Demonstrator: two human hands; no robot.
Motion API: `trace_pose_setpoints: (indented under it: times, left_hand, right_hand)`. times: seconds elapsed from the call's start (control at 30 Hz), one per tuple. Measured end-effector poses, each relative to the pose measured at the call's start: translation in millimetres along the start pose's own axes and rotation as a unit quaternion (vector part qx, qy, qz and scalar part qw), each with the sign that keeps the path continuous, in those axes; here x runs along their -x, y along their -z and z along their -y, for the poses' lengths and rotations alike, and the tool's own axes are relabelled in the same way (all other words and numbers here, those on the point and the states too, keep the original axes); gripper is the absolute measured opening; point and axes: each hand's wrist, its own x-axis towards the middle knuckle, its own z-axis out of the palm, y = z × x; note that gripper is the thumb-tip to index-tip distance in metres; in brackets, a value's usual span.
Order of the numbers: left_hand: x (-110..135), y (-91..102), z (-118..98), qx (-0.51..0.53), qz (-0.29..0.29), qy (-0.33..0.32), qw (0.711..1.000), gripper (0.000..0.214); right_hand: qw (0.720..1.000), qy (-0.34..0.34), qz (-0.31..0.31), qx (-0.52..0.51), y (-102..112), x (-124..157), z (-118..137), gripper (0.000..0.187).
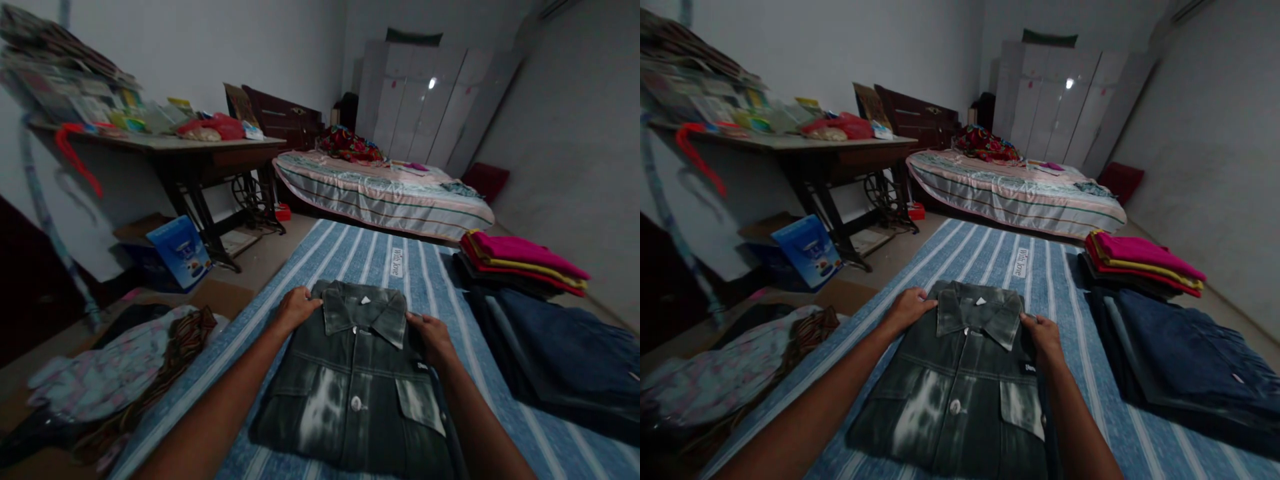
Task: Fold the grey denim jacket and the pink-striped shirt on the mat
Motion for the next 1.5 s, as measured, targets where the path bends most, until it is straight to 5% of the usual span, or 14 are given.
trace_pose_setpoints:
  times: [0.2, 0.4, 0.6, 0.9, 1.27, 1.4, 1.5]
  left_hand:
    - [-12, -12.0, 11, 0.227, 0.014, 0.071, 0.971, 0.030]
    - [-16, -12.3, 15, 0.325, 0.057, 0.070, 0.942, 0.022]
    - [-12, -11.1, 17, 0.517, 0.130, 0.070, 0.843, 0.033]
    - [-12, -11.1, 15, 0.538, 0.173, 0.096, 0.819, 0.028]
    - [-16, -22.1, 12, 0.469, 0.073, 0.026, 0.880, 0.043]
    - [-21, -28.8, 15, 0.331, 0.003, -0.071, 0.941, 0.046]
    - [-25, -35.5, 19, 0.261, -0.039, -0.159, 0.951, 0.047]
  right_hand:
    - [0.999, -0.043, 0.015, 0.004, 2, -10, 0, 0.024]
    - [0.998, -0.053, 0.014, 0.009, 2, -11, 5, 0.023]
    - [0.998, -0.062, 0.011, 0.015, 5, -12, 9, 0.024]
    - [0.991, -0.125, 0.042, 0.026, 5, -10, 17, 0.013]
    - [0.993, -0.070, 0.064, 0.066, 5, -15, 18, 0.009]
    - [0.991, -0.049, 0.036, 0.120, 1, -18, 18, 0.010]
    - [0.983, -0.025, 0.006, 0.181, -1, -22, 15, 0.010]
